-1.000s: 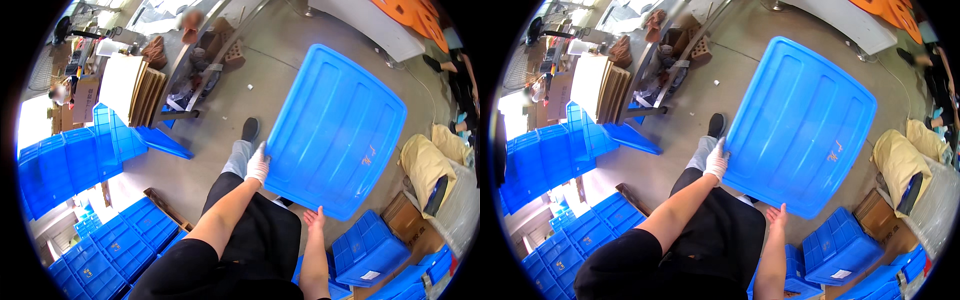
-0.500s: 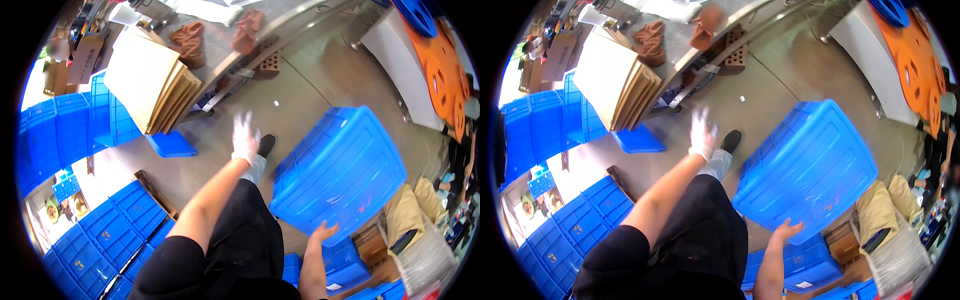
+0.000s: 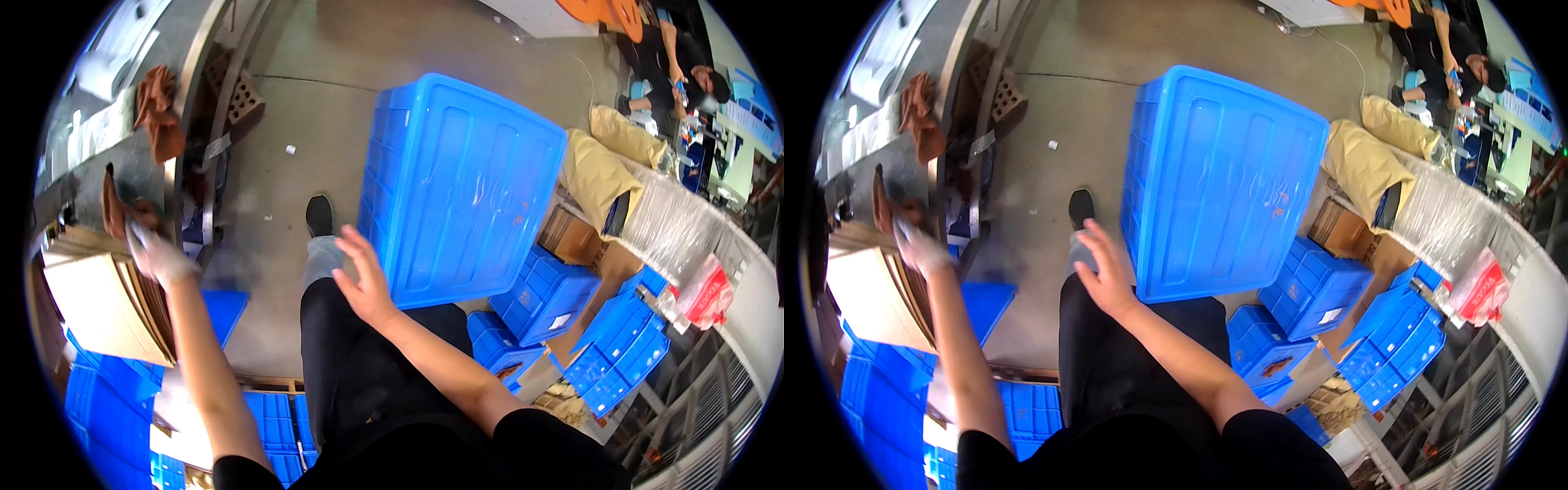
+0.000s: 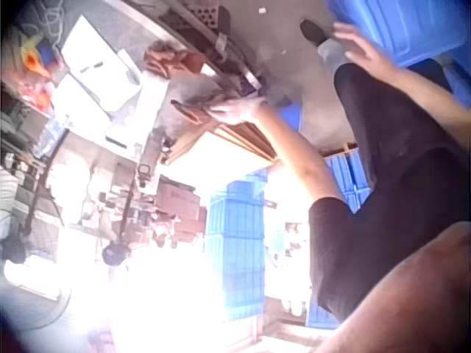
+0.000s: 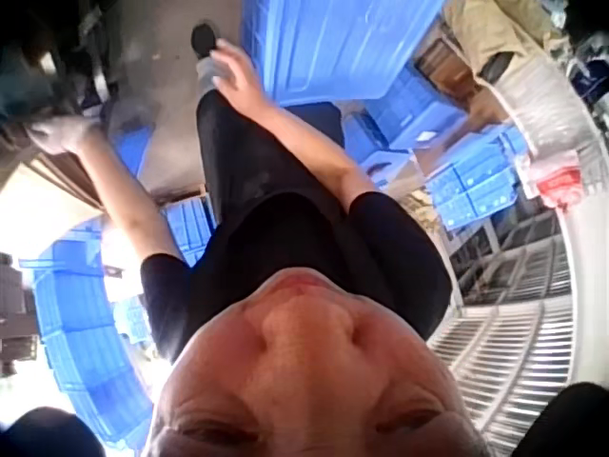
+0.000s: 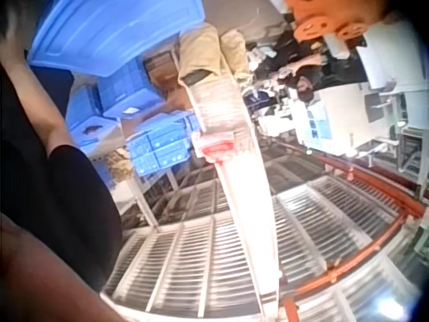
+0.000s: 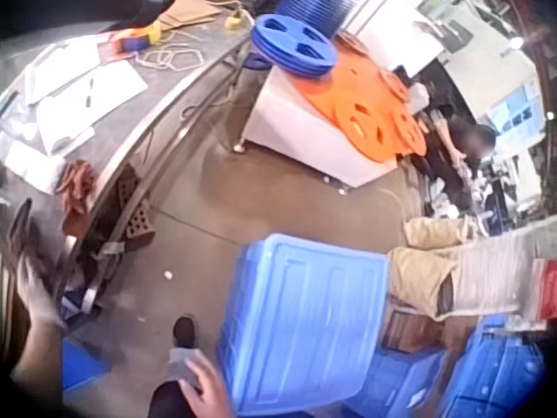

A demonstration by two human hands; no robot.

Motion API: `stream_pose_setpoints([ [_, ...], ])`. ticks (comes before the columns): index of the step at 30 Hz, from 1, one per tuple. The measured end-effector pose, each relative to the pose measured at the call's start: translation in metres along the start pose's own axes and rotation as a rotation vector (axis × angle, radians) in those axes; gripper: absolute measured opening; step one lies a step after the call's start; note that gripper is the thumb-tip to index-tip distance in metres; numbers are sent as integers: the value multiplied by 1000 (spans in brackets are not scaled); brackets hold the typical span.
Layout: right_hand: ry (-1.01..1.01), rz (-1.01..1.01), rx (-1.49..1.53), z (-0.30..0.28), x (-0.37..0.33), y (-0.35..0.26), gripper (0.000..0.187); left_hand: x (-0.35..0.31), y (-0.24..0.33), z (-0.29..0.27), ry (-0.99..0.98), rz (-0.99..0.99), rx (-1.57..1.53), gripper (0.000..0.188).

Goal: The person places a cardboard sheet into a blue plastic bin, then wipes the bin's lid with a cloth. They stack the bin with others and later place a stack of blue plastic reels into an empty bin.

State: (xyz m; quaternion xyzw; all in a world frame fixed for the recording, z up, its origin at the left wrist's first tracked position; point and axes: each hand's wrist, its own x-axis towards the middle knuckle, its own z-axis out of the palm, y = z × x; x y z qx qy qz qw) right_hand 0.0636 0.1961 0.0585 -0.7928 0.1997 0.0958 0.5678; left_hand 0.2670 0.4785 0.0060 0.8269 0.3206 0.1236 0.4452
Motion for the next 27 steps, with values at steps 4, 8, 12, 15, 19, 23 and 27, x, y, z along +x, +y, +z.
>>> stream_pose_setpoints([
  [4, -23, 225, 627, 2, 24, -14, 65, -181, 11, -42, -325, 326, 244, 41],
  [8, -182, 488, 956, -34, 18, 49, 53, -319, 72, -27, -1058, 341, 122, 47],
  [12, 272, 306, 1028, -151, 71, 77, 41, -347, 52, -14, -985, 332, 79, 38],
  [15, 167, -151, 174, -223, 167, 87, 32, -367, 12, -27, -1047, 272, 299, 37],
  [19, 480, -485, -889, -203, 240, 148, 39, -399, -11, -28, -1185, 192, 369, 34],
  [23, 251, -362, -612, -117, 96, 183, 52, -418, -8, -22, -1165, 92, 389, 33],
  [27, -219, -459, -781, -108, -132, 234, 49, -425, -3, -26, -1180, 231, 471, 32],
])
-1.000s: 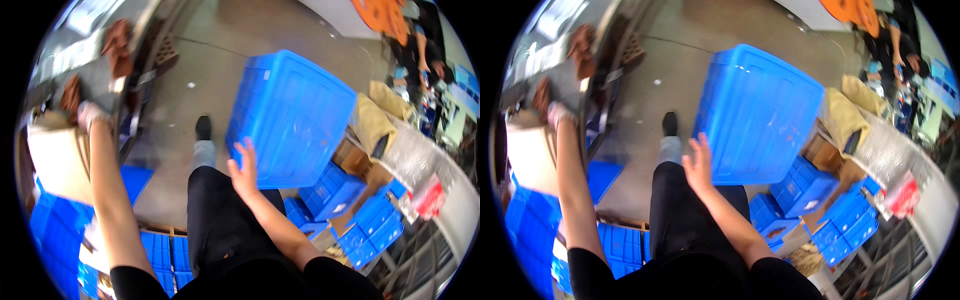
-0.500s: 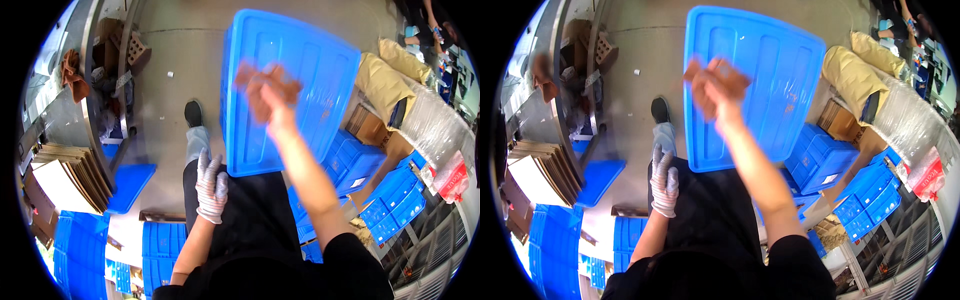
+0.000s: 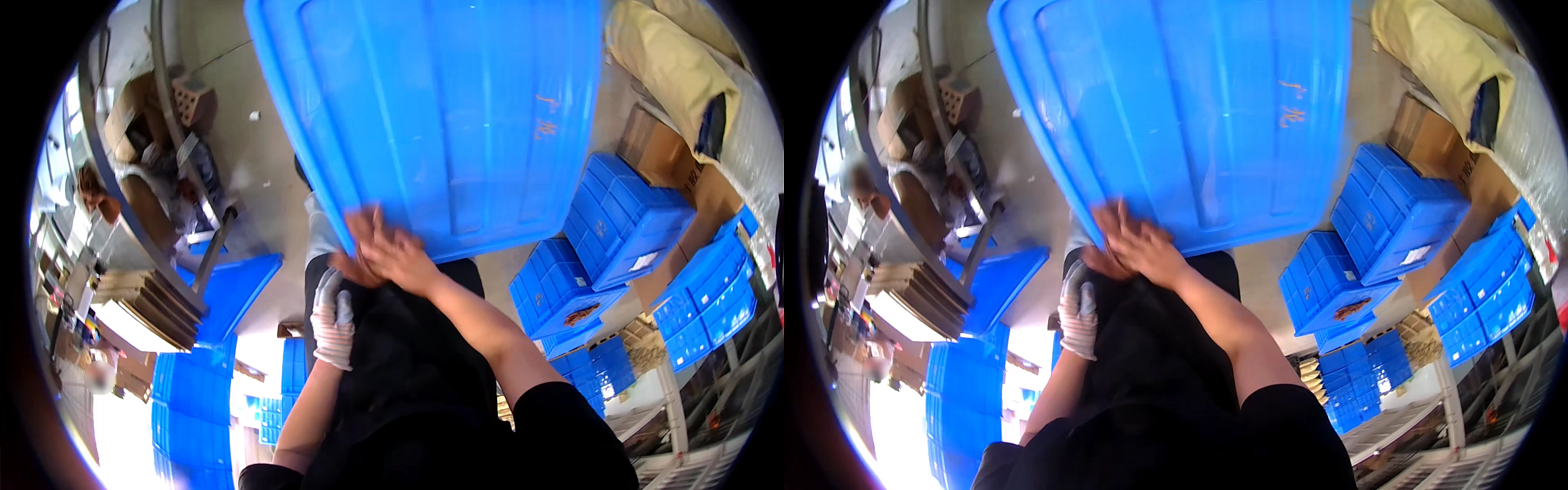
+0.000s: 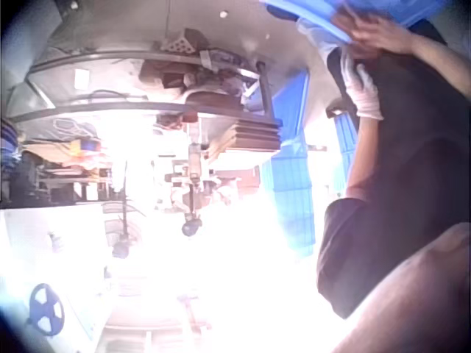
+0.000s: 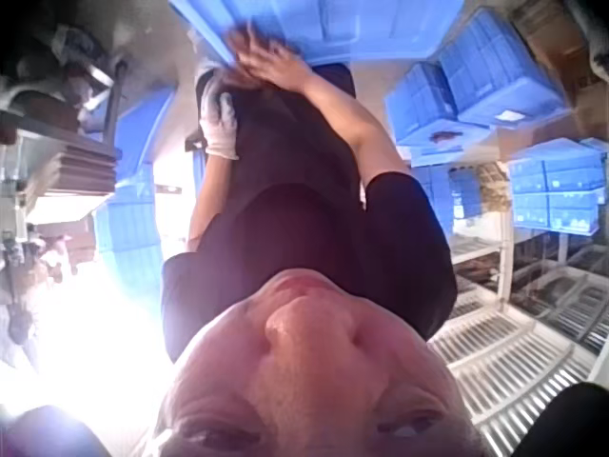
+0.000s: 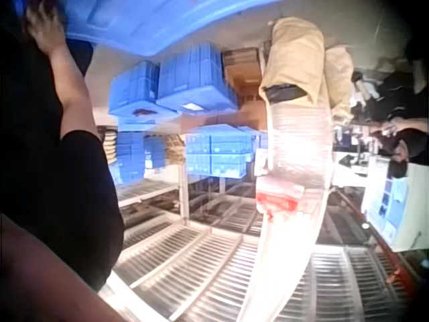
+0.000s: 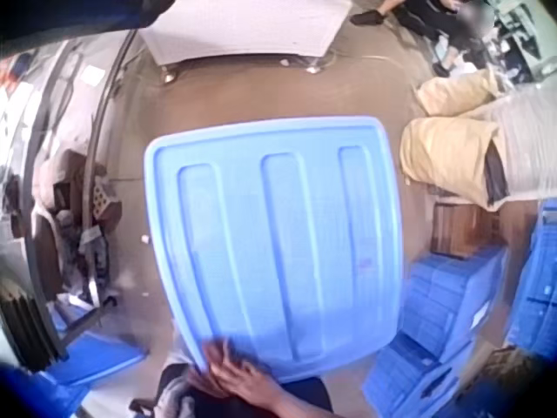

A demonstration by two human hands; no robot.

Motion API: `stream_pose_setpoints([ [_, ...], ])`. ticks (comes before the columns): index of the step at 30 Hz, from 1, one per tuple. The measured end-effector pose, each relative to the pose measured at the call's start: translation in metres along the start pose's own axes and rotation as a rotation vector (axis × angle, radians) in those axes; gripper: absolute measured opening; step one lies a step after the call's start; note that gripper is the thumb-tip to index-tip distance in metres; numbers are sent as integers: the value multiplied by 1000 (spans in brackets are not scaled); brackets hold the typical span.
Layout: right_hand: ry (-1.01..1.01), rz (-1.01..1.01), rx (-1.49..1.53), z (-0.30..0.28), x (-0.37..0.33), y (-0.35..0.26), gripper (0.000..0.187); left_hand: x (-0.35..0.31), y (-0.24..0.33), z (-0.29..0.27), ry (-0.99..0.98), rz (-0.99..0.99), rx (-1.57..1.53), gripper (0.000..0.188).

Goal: The person places a cardboard sheet into a blue plastic bin, then wipes the bin's lid with a cloth. They stack the bin with others and later place a stack of blue plastic reels into an empty bin.

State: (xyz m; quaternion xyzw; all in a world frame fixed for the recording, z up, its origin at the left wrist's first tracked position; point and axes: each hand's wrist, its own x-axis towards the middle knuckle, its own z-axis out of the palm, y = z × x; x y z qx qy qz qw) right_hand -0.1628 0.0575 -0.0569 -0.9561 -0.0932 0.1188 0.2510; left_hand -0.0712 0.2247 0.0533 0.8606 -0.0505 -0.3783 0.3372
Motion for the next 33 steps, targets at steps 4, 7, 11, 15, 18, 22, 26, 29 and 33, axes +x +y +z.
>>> stream_pose_setpoints([
  [4, -48, -152, 453, 15, -52, 52, 35, -5, 1, 10, -29, -86, -87, 31],
  [7, 253, -64, 44, -56, 19, 176, 31, -5, 2, 22, -67, -56, -2, 31],
  [11, 537, 184, -166, -180, 112, 330, 26, -6, 20, 55, -125, -69, -31, 31],
  [15, 542, 304, -220, -182, 103, 348, 29, -14, 31, 80, -164, -77, -53, 31],
  [18, 604, 326, -153, -109, -17, 283, 29, -26, 31, 82, -195, -126, -74, 31],
  [22, 210, 651, 14, -47, -212, 153, 39, -33, 28, 73, -233, -246, -129, 31],
  [26, 110, 768, -92, -54, -243, 124, 40, -36, 20, 51, -215, -133, -12, 31],
  [29, 286, 854, -199, -75, -231, 162, 46, -45, -1, 29, -158, -214, -122, 30],
  [33, 88, 1001, -415, -90, -207, 179, 59, -49, -39, -6, -140, -159, -65, 29],
])
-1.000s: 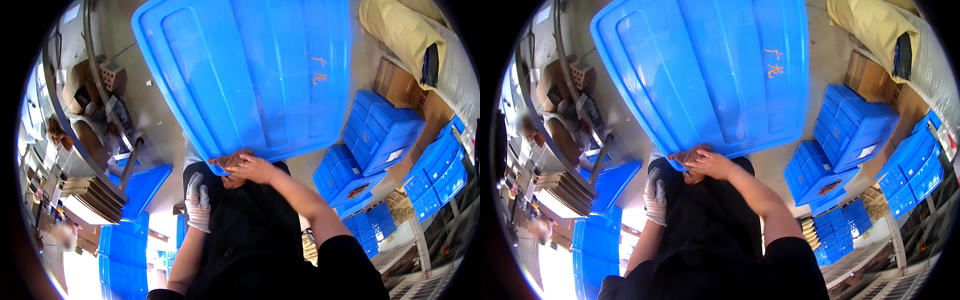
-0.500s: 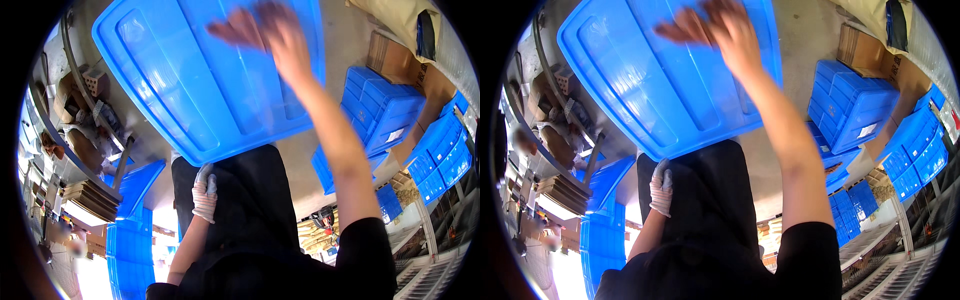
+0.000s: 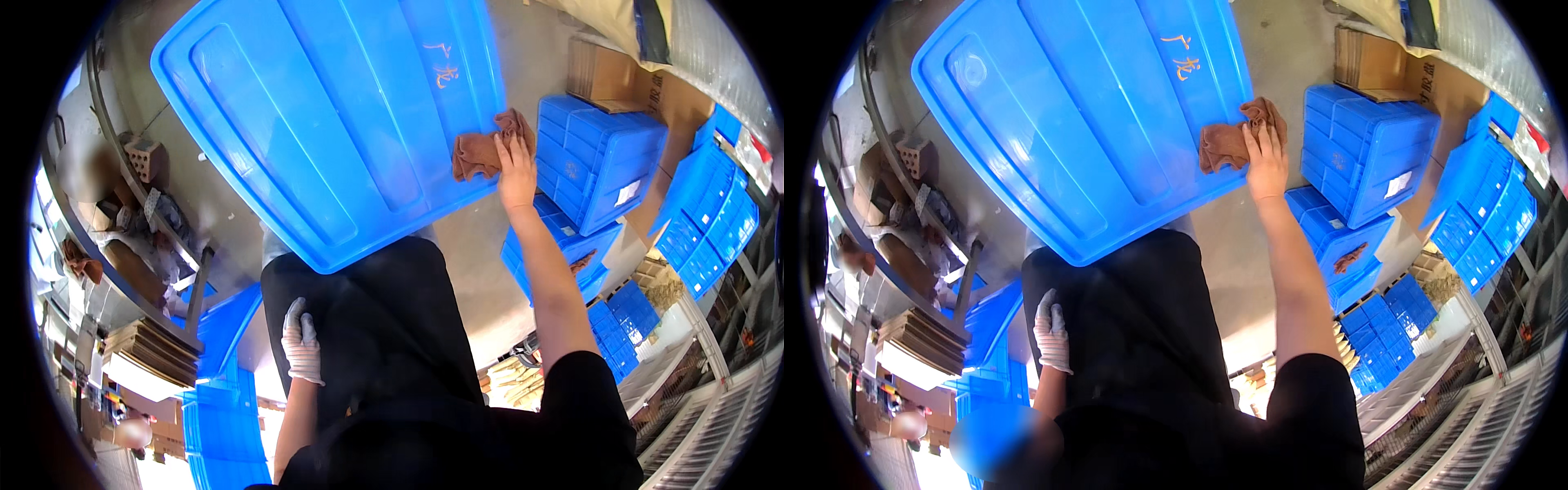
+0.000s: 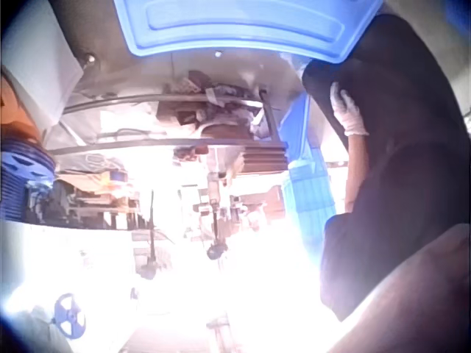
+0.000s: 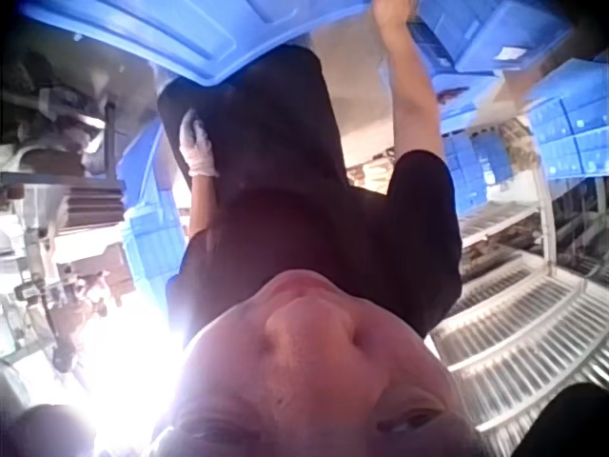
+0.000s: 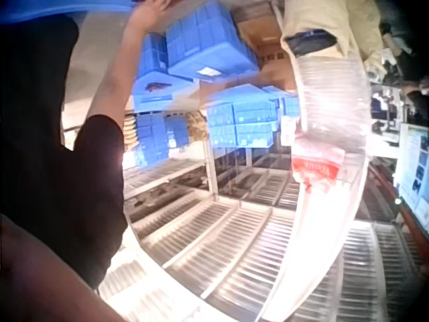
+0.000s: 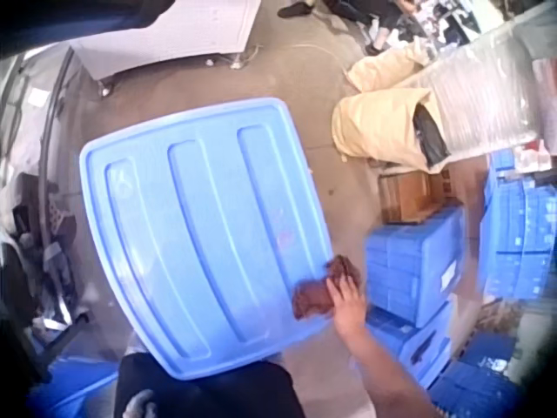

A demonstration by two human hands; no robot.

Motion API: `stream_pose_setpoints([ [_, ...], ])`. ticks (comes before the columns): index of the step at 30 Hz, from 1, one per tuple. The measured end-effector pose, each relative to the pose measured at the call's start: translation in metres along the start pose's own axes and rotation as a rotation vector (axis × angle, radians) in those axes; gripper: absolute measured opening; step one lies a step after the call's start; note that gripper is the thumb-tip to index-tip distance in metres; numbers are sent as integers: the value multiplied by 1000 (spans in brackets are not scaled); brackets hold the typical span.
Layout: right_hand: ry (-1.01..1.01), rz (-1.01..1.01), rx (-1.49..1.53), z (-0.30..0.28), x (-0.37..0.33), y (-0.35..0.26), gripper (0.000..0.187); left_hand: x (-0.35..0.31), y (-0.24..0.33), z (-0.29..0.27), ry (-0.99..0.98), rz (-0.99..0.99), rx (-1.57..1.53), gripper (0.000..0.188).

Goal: The person places a cardboard sheet into a blue plastic bin, then wipes the bin's lid with a cloth. They stack the bin with others and later place a stack of blue plastic reels into an empty bin.

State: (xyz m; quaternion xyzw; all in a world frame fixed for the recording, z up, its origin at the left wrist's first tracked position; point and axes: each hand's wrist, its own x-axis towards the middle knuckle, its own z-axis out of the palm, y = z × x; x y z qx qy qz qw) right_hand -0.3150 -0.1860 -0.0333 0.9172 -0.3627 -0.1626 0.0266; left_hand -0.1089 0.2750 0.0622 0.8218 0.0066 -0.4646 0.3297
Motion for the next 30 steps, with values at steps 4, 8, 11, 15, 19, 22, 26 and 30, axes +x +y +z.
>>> stream_pose_setpoints([
  [4, -344, 367, -43, 0, -7, -37, 73, -7, -18, -32, 20, -16, -51, 30],
  [8, -546, 620, -64, -3, -19, -47, 73, -6, -39, -75, 66, -41, -122, 31],
  [11, -608, 823, 216, 20, -54, -35, 62, -7, -67, -98, 90, -53, -183, 31],
  [15, -666, 949, 539, 5, -76, -93, 52, 1, -87, -109, 121, -42, -283, 29],
  [19, -756, 933, 779, -34, -74, -224, 52, 2, -88, -110, 210, -111, -408, 25],
  [22, -846, 459, 755, -43, -114, -346, 33, 1, -88, -120, 200, -54, -204, 27],
  [26, -1139, -123, 1239, -135, -84, -520, 44, 1, -84, -121, 313, 94, -105, 24],
  [30, -883, -697, 1397, -233, -27, -680, 43, -7, -80, -120, 310, 8, -322, 30],
])
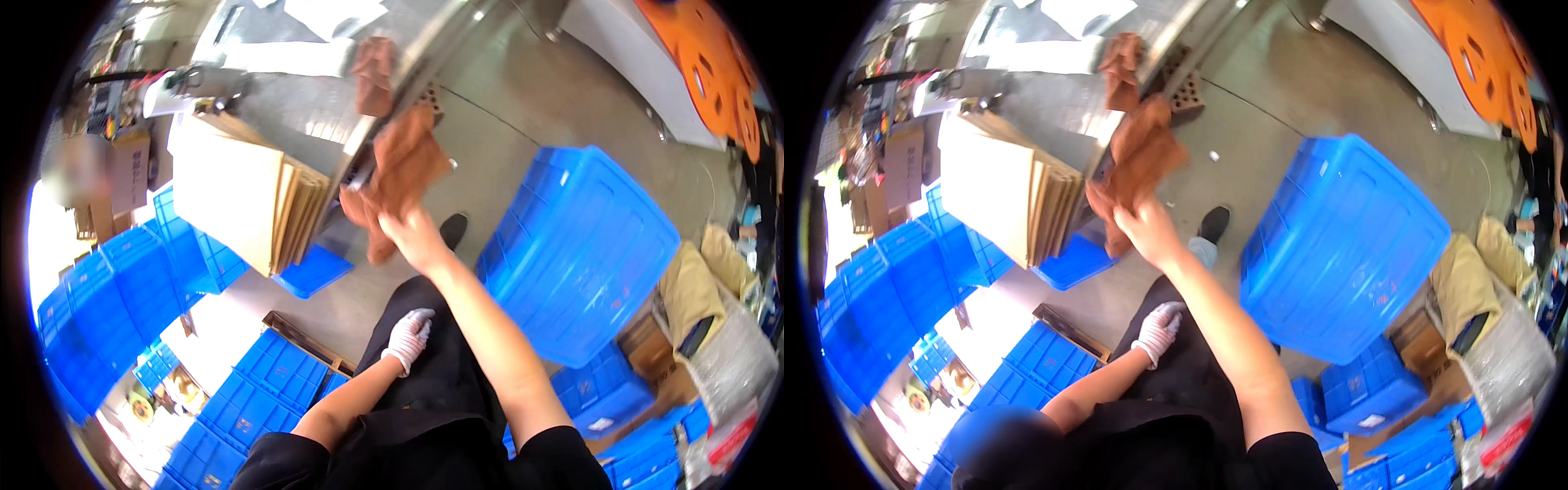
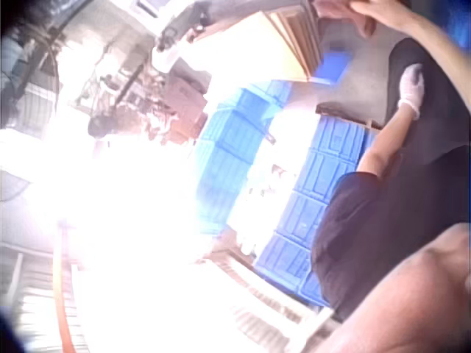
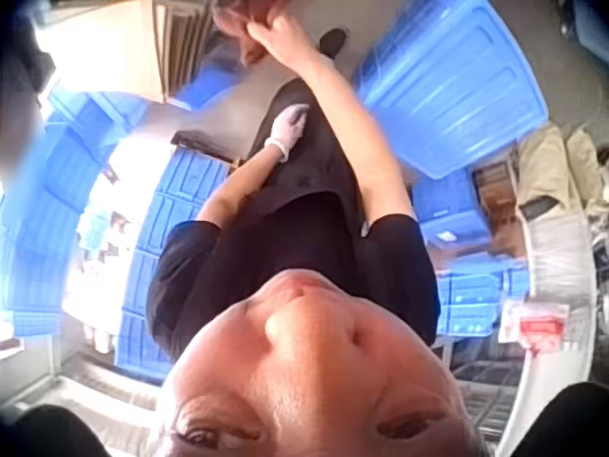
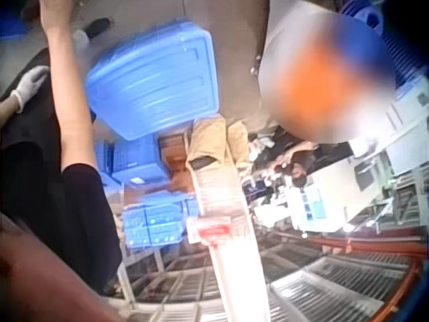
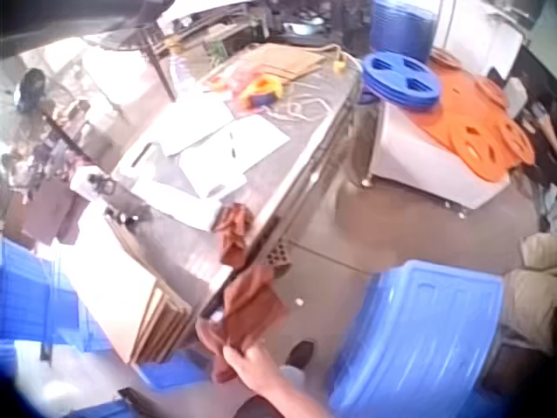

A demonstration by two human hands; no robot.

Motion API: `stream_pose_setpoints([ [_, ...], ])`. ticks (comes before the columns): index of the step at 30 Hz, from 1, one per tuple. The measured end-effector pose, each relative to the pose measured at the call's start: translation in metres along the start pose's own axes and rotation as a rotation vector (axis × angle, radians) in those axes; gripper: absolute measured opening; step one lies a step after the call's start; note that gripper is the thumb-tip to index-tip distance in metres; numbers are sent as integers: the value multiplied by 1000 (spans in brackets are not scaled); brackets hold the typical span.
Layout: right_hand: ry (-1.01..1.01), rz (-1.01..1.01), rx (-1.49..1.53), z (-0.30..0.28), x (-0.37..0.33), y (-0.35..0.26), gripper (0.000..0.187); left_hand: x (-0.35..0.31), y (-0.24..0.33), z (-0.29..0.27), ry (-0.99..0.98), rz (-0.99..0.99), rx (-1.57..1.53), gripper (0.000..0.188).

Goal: The person places a cardboard sheet into a blue plastic bin, then wipes the bin's lid with a cloth. They stack the bin with others and later place a stack of blue plastic reels into an empty bin.

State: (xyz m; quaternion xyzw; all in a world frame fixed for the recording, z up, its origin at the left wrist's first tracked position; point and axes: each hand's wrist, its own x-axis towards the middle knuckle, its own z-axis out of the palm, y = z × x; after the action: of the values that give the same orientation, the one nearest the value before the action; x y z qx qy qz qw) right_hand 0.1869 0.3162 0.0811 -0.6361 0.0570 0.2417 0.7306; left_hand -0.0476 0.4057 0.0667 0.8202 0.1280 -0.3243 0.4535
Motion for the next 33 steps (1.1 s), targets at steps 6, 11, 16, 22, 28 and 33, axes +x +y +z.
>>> stream_pose_setpoints([
  [6, -43, -232, -666, 65, 127, -86, 61, -10, -32, 15, -88, 49, 89, 26],
  [11, 316, -359, -506, -9, 69, 20, 59, 12, -9, 9, -55, 63, 141, 24],
  [16, 596, 24, -785, -142, -156, 139, 52, 7, -43, 14, -72, 18, 50, 26],
  [22, 1624, 826, -349, -204, -410, 264, 61, 19, 13, 20, -282, 138, 445, 26],
  [28, 1863, 771, 1174, -186, -429, 333, 83, 68, 102, 91, -278, 304, 659, 38],
  [33, 1929, 813, 1112, -165, -379, 343, 81, 222, 205, 168, -196, 751, 1000, 46],
])
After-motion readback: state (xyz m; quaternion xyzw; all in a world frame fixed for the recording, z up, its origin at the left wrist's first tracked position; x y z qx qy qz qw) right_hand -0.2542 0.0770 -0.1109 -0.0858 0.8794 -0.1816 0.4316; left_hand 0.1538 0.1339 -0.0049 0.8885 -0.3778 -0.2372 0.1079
